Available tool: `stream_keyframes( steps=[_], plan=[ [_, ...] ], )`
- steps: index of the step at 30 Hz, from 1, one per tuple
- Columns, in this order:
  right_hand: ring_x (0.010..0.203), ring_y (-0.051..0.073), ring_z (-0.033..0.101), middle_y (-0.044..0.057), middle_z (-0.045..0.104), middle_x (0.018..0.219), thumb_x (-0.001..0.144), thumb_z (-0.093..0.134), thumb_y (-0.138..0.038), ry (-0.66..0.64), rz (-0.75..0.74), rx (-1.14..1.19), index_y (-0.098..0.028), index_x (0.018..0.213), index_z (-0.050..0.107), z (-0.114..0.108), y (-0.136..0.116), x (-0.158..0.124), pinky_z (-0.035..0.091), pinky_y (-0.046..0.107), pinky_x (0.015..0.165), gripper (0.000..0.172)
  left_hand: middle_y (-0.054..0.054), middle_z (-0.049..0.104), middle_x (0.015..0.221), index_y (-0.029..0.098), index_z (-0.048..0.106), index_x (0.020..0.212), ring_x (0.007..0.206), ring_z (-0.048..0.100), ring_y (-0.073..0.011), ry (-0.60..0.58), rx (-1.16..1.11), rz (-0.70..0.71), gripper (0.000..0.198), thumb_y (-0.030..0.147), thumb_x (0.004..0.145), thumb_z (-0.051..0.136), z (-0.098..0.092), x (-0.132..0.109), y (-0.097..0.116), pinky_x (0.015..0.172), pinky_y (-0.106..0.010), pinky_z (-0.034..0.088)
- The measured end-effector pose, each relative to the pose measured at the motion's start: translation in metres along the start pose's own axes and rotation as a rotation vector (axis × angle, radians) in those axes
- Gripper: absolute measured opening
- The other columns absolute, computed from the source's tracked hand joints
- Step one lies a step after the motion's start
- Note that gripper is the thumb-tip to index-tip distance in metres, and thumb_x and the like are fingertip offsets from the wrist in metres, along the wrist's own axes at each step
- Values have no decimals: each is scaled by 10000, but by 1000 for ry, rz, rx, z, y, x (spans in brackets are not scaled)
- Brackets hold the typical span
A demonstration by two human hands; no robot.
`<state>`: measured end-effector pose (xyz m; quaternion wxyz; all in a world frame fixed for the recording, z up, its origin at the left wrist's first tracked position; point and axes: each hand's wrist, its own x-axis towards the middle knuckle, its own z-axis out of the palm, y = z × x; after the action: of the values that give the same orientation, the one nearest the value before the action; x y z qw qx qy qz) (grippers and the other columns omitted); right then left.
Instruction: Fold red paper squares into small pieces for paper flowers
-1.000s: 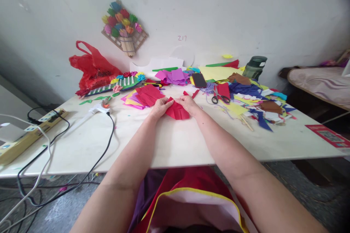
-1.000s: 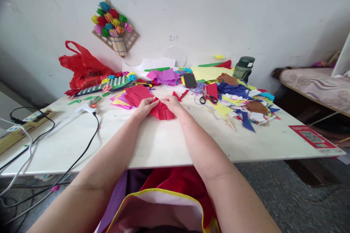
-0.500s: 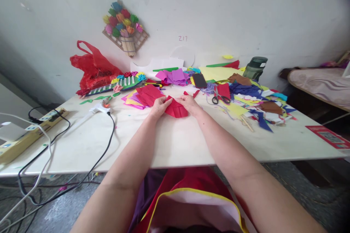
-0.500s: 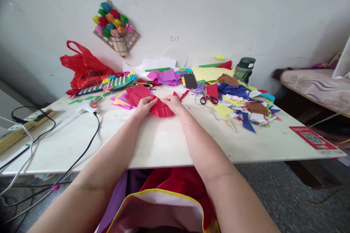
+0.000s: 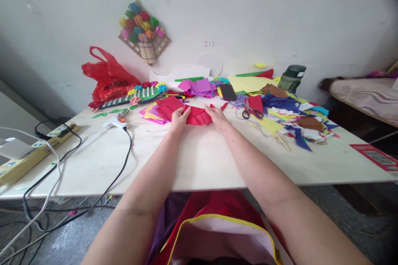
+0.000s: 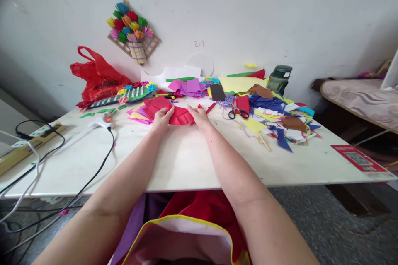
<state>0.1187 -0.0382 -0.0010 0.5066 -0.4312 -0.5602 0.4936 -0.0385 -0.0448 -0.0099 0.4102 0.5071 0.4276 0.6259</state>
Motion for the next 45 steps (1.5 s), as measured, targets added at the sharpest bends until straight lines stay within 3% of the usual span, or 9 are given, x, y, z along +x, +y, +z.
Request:
stream_keyframes(
  steps=[6,13,20,27,32,37,45],
  plan=[
    [465,125,558,94,667,677,733,438,-614,-235,150,249,-133,742,567,-1,1,3,428,225,394,499,57,444,448,166,436,577,379,387,-47,207,-184,29,344,436,629,643,-1,4,0,376,-172,284],
    [548,118,592,112,678,773,689,637,-421,-411,145,171,-113,792,572,7,3,-5,476,216,468,332,49,496,499,167,463,626,443,463,-62,254,-291,28,313,427,630,638,-1,9,-9,435,-173,347],
    [450,82,537,77,666,664,659,668,-342,-217,78,83,-99,703,616,23,5,-7,420,184,410,251,21,572,585,160,480,649,521,525,-85,173,-417,24,311,384,575,684,6,3,-6,537,-205,418],
    [420,94,544,34,638,553,671,613,-223,-75,93,125,-125,637,588,14,-1,-5,407,185,387,106,37,552,535,165,480,632,461,511,-97,142,-398,-122,257,278,523,684,4,3,-3,461,-211,401],
    [396,94,533,-6,593,481,651,582,-207,6,80,169,-139,632,547,9,-4,-3,400,180,372,79,14,570,531,167,457,605,471,541,-131,22,-353,-197,239,267,516,654,1,3,-4,485,-258,447],
    [377,104,525,-15,571,445,632,574,-218,31,88,162,-148,625,513,7,-7,-4,392,187,355,93,4,575,518,169,467,622,457,547,-141,-36,-296,-261,221,249,520,646,0,1,-4,488,-272,458],
    [363,109,505,-15,553,416,603,551,-214,-38,71,114,-156,606,518,4,-6,-4,383,198,360,67,-23,601,578,144,548,681,482,556,-141,-137,-278,-278,206,280,581,666,-2,-2,-1,489,-278,469]
  ],
)
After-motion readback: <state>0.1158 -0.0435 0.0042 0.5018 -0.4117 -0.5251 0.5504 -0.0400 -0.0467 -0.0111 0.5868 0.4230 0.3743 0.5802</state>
